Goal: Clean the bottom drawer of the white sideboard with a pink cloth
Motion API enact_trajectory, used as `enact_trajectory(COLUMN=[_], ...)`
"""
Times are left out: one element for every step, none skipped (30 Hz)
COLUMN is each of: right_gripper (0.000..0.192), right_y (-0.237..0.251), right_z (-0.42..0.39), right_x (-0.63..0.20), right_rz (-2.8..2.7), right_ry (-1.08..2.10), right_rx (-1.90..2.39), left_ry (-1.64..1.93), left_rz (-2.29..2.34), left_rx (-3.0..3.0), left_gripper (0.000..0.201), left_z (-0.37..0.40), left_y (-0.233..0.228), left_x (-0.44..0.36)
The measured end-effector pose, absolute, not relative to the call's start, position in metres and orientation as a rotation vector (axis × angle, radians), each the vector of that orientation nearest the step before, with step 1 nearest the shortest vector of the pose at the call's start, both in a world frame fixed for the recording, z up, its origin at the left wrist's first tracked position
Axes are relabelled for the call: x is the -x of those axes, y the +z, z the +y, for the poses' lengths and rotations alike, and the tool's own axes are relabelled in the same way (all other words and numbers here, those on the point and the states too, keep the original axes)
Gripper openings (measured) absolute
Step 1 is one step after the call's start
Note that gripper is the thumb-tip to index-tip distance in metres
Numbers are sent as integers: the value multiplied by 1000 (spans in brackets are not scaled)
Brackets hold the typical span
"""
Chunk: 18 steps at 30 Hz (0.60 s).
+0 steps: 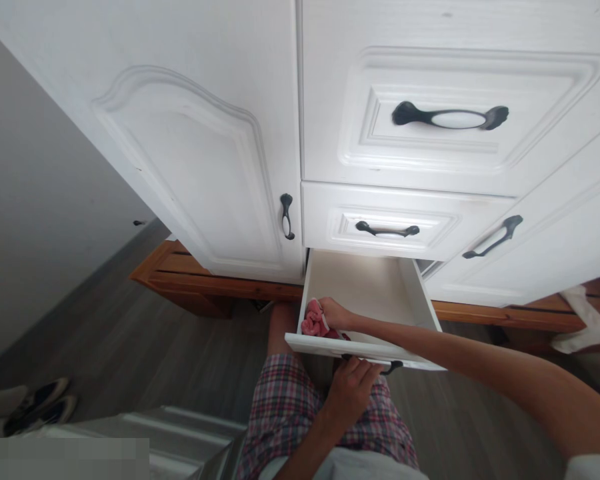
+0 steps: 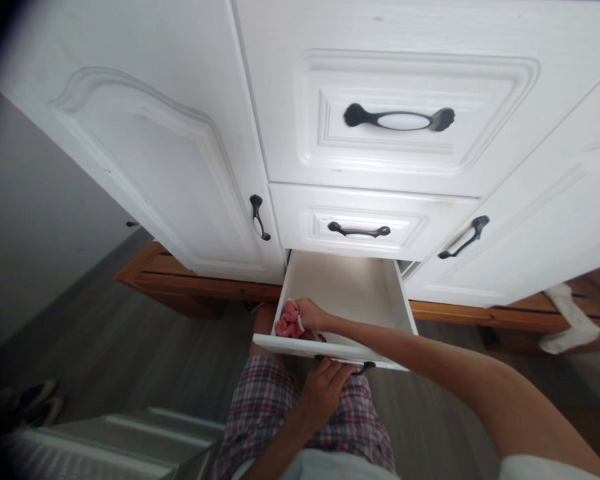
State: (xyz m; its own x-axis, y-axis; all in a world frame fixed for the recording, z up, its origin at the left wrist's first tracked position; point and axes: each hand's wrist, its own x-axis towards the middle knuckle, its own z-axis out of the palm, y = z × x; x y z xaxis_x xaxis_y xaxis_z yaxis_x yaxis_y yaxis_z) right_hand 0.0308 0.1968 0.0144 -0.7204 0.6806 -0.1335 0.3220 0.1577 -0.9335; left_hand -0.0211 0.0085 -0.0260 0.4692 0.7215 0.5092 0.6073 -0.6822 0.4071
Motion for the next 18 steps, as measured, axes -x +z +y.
enact_trajectory(right_gripper=[20,20,19,18,18,17,17,18,19,20,20,20,20,19,18,17,16,15], right_y=[15,16,17,17,18,18,18,18,18,18,18,18,19,20,20,21,22,22], right_z=[195,194,193,193,193,193,194,195,196,197,198,200,202,205,209,214,221,229], right_x=[-31,-31,-31,-30,-29,-29,-28,-27,-26,-24,-23,-21,-20,-18,-16,-14,-12,-9], right_rz=[-2109,-2095,-2079,-2061,-2040,-2015,-1987,-1957,-1923,-1888,-1854,-1818,-1777,-1734,-1689,-1645,-1599,-1555], right_ry=[1569,1553,1534,1511,1483,1455,1427,1400,1374,1349,1327,1308,1291,1276,1260,1241,1216,1184], right_rx=[976,990,1008,1029,1052,1077,1103,1126,1149,1170,1188,1207,1229,1254,1281,1311,1344,1379], left_ry=[1014,1022,1029,1038,1051,1061,1064,1058,1047,1035,1031,1036,1051,1073,1097,1120,1139,1152], left_rz=[1161,1161,1158,1154,1153,1156,1160,1168,1179,1190,1196,1199,1200,1200,1199,1199,1199,1197], left_rx=[-2543,-2541,-2535,-2527,-2516,-2507,-2504,-2505,-2507,-2505,-2503,-2499,-2494,-2488,-2482,-2475,-2469,-2464], left_gripper=[38,38,37,37,37,37,37,36,36,35,34,34,33,33,33,33,34,34], left_z=[9,9,9,9,9,9,8,8,7,7,7,6,6,7,7,7,7,7], left_y=[-27,-27,-27,-28,-28,-29,-29,-30,-31,-31,-32,-33,-33,-33,-33,-33,-33,-33], left_x=[21,20,20,19,19,19,19,18,18,17,17,17,16,16,15,15,14,14])
